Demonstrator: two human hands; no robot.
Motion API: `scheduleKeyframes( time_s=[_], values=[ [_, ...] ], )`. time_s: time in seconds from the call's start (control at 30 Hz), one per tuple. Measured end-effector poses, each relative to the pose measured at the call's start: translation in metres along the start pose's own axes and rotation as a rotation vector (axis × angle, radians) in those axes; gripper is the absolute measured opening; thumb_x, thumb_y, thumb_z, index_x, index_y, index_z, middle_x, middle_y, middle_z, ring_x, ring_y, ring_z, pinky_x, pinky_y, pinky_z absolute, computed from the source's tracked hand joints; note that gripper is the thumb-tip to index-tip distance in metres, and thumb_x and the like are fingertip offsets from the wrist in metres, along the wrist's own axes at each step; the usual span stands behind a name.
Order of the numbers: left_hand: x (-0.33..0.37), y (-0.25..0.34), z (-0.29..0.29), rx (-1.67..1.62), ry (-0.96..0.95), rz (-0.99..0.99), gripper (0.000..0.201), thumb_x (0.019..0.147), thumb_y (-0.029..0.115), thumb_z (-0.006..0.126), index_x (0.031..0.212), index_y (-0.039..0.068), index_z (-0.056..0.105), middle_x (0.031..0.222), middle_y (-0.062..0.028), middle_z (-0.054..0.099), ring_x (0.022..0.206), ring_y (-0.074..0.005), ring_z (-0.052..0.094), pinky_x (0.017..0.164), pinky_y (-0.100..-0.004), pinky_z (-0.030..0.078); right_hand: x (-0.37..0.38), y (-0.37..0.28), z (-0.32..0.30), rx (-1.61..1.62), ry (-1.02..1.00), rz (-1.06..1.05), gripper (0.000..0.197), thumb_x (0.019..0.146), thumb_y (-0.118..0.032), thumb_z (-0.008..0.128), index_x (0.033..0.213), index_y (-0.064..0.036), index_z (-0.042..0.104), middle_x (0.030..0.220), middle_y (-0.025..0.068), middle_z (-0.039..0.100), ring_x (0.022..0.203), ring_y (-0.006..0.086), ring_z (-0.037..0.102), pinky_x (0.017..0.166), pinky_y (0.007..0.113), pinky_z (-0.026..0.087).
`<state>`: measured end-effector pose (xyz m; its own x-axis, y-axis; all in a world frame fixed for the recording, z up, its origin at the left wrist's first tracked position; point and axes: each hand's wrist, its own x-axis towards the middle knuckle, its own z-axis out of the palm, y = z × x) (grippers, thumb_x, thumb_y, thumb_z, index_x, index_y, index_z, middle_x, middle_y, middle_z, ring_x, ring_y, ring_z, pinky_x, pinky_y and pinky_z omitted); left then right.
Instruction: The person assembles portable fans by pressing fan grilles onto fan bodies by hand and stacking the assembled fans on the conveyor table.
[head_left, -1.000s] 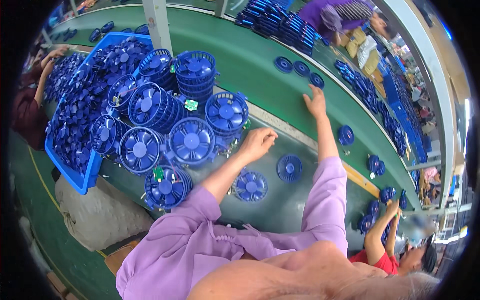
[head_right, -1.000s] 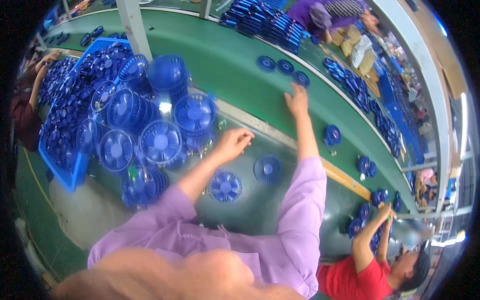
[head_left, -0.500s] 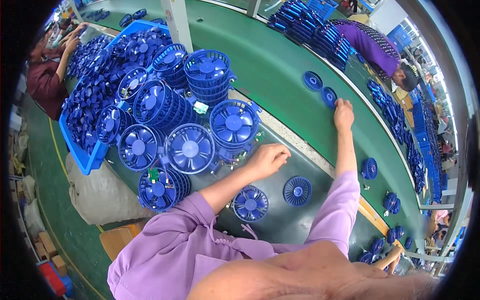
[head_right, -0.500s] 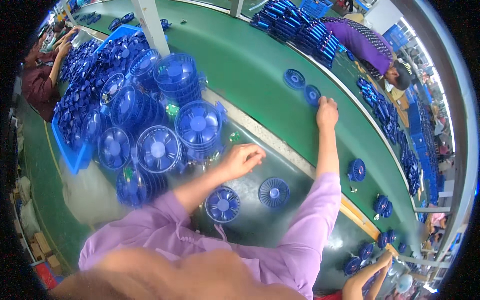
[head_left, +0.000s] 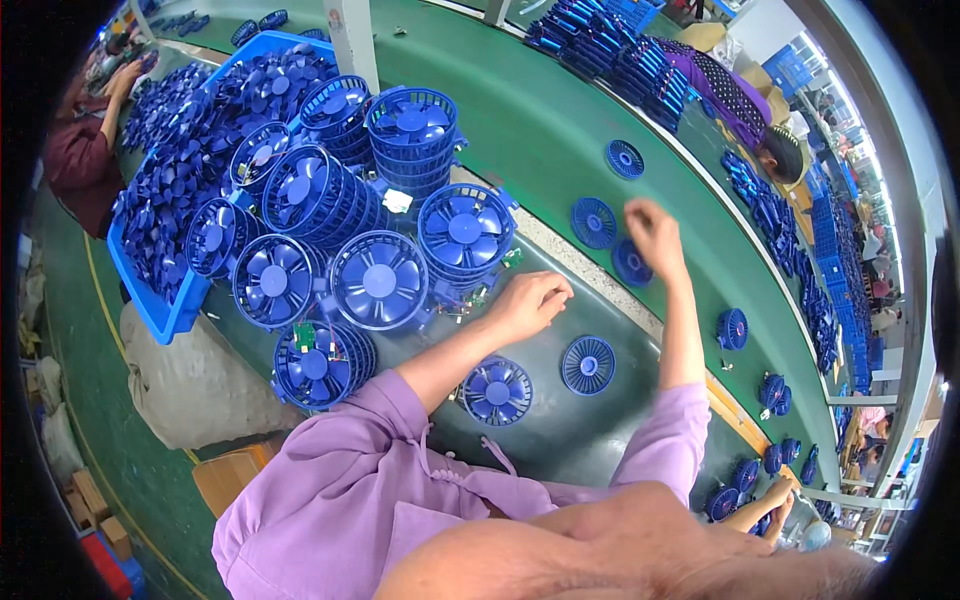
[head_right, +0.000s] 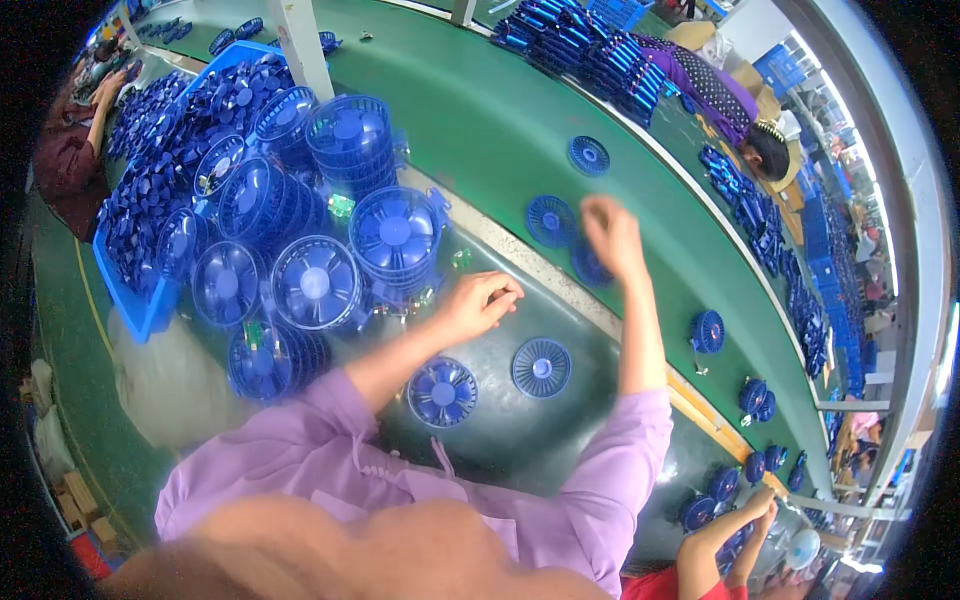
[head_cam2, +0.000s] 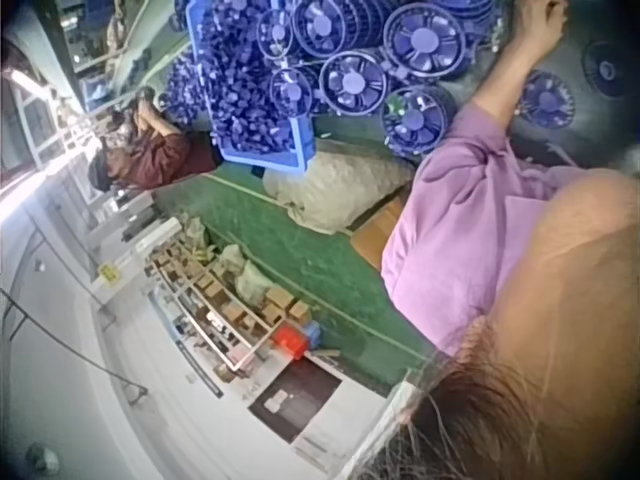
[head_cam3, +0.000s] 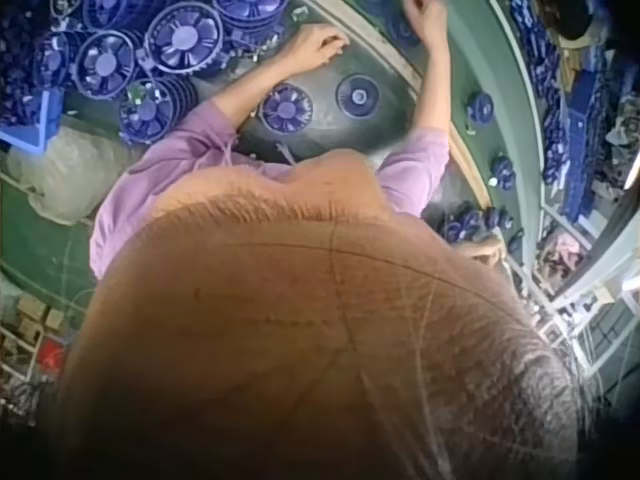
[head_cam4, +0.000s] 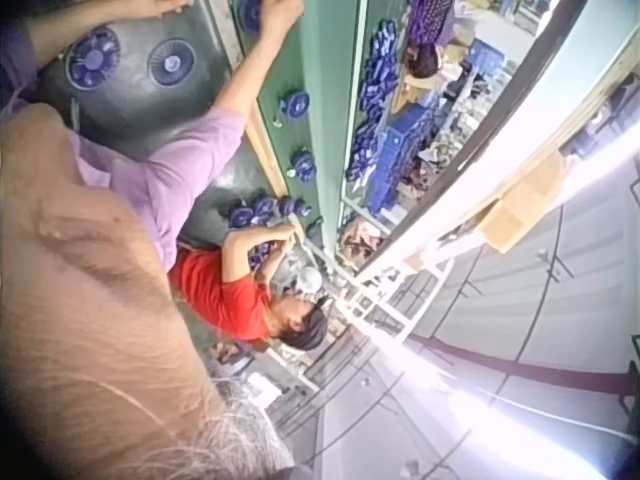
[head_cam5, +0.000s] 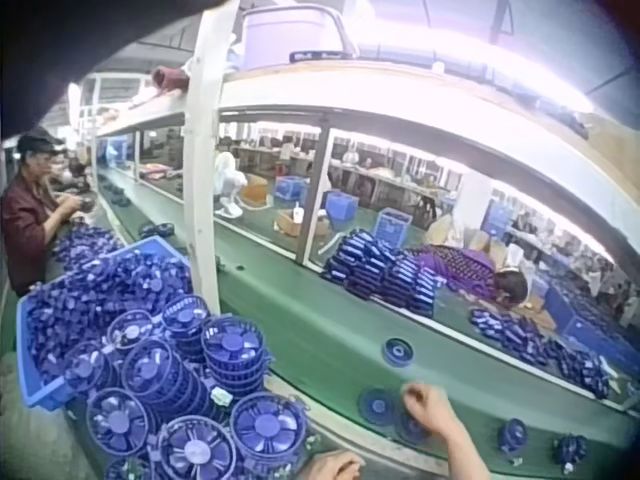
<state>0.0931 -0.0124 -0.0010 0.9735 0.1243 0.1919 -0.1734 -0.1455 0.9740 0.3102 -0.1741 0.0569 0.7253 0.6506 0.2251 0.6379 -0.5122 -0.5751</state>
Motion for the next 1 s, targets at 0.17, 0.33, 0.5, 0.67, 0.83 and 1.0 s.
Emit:
scheduleKeyframes(
  time_s=[0.17, 0.33, 0.5, 0.67, 0.83, 1.0],
  values=[
    [0.000, -0.001, 0.005, 0.011, -0.018, -0.005, 0.011, 0.090, 0.008, 0.054, 0.093, 0.000, 0.063, 0.080, -0.0126, 0.065, 0.064, -0.0214, 0.067, 0.055, -0.0326, 0.053, 0.086, 0.065, 0.021, -0.485, 0.194, -0.025, 0.068, 0.077, -0.041, 0.073, 0.137, -0.0189, 0.047, 0.136, 0.0229, 0.048, 0.129, 0.0408, 0.041, 0.101, 0.051, 0.040],
    [-0.003, -0.002, -0.001, 0.063, -0.023, 0.054, 0.013, 0.091, 0.009, 0.056, 0.098, 0.001, 0.062, 0.085, -0.0107, 0.065, 0.068, -0.0162, 0.067, 0.052, -0.0277, 0.054, 0.089, 0.066, 0.049, -0.528, 0.212, 0.223, 0.059, 0.076, -0.045, 0.073, 0.129, -0.0243, 0.057, 0.133, 0.0200, 0.051, 0.121, 0.0407, 0.048, 0.095, 0.054, 0.042],
    [-0.002, 0.002, -0.004, -0.019, -0.011, -0.053, 0.016, 0.091, 0.006, 0.054, 0.106, 0.002, 0.059, 0.103, -0.0122, 0.062, 0.076, -0.0159, 0.067, 0.053, -0.0279, 0.056, 0.031, 0.036, 0.043, -0.212, 0.086, -0.133, 0.047, 0.076, -0.032, 0.074, 0.117, -0.0117, 0.064, 0.119, 0.0154, 0.061, 0.109, 0.0345, 0.056, 0.096, 0.044, 0.043],
    [0.000, 0.006, 0.000, -0.115, 0.182, 0.019, 0.050, 0.087, -0.001, 0.057, 0.134, 0.006, 0.038, 0.135, -0.0166, 0.042, 0.082, -0.0191, 0.066, 0.053, -0.0274, 0.057, -0.046, -0.035, 0.029, 0.391, -0.252, 0.269, 0.038, 0.086, -0.030, 0.068, 0.110, -0.0009, 0.066, 0.093, 0.0087, 0.069, 0.082, 0.0148, 0.062, 0.076, 0.030, 0.049],
    [0.000, 0.007, 0.002, -0.105, 0.103, -0.044, 0.050, 0.087, -0.004, 0.052, 0.134, 0.007, 0.039, 0.126, -0.0169, 0.048, 0.084, -0.0203, 0.067, 0.056, -0.0299, 0.059, -0.071, -0.019, 0.000, 0.142, 0.042, 0.246, 0.033, 0.085, -0.031, 0.069, 0.101, -0.0012, 0.068, 0.080, 0.0070, 0.068, 0.075, 0.0139, 0.061, 0.070, 0.032, 0.049],
    [0.002, 0.004, 0.008, -0.060, 0.061, 0.004, 0.034, 0.088, -0.001, 0.051, 0.122, 0.003, 0.048, 0.113, -0.0159, 0.056, 0.081, -0.0190, 0.068, 0.056, -0.0290, 0.058, -0.083, 0.033, -0.017, -0.374, 0.340, 0.188, 0.024, 0.085, -0.019, 0.065, 0.104, -0.0050, 0.069, 0.101, 0.0186, 0.068, 0.093, 0.0339, 0.065, 0.082, 0.040, 0.050]
  ],
)
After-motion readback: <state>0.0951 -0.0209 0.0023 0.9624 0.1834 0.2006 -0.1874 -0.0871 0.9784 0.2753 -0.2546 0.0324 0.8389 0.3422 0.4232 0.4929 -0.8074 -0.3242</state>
